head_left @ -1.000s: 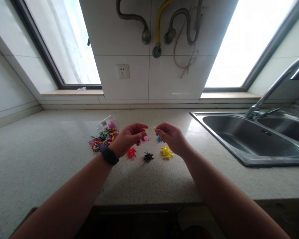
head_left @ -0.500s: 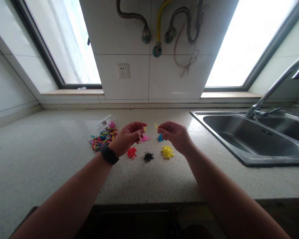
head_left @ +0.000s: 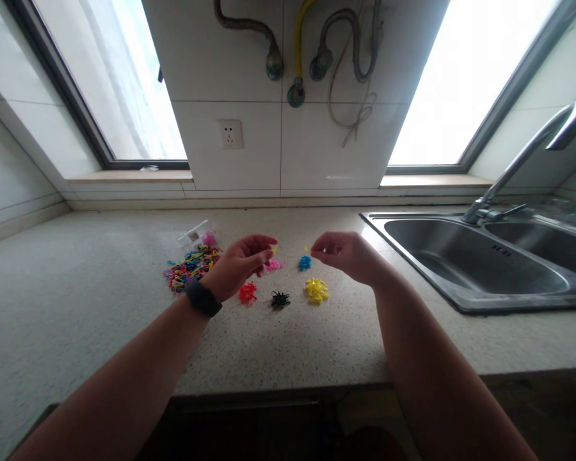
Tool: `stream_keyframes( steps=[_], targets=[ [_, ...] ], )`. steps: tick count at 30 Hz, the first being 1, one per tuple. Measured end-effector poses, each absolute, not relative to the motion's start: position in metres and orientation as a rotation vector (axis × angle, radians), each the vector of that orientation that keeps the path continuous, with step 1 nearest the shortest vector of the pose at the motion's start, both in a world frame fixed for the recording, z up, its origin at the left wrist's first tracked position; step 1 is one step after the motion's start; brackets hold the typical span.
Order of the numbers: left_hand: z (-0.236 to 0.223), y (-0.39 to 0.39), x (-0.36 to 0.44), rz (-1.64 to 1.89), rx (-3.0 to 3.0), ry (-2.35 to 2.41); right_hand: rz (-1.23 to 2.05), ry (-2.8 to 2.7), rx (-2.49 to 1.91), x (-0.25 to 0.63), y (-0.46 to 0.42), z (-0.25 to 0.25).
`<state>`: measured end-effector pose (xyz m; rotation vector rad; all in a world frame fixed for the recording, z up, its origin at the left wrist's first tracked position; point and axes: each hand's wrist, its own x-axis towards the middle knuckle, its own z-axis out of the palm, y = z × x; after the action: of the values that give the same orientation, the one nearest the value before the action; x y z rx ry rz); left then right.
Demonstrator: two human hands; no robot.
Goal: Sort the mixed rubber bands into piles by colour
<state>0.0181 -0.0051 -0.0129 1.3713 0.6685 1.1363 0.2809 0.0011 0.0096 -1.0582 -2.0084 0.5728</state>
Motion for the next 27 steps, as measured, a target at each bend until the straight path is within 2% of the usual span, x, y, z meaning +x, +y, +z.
stream_keyframes(
  steps=[3,7,20,27],
  targets=[
    [-0.013,-0.005,0.018,1.138,1.401,0.695,0.539,-2.273,-1.278,0.296,0.007,0.006],
    [-0.014,-0.004,0.018,1.113,1.488,0.712,0.731,-2.469,-1.415,0.307,0.010,0.001],
    [-0.020,-0.007,0.022,0.938,1.925,0.825,0.952,-2.529,-1.457,0.314,0.013,-0.004],
    [-0.021,-0.008,0.027,0.938,2.030,0.880,0.723,-2.308,-1.526,0.311,0.025,-0.015]
  ],
)
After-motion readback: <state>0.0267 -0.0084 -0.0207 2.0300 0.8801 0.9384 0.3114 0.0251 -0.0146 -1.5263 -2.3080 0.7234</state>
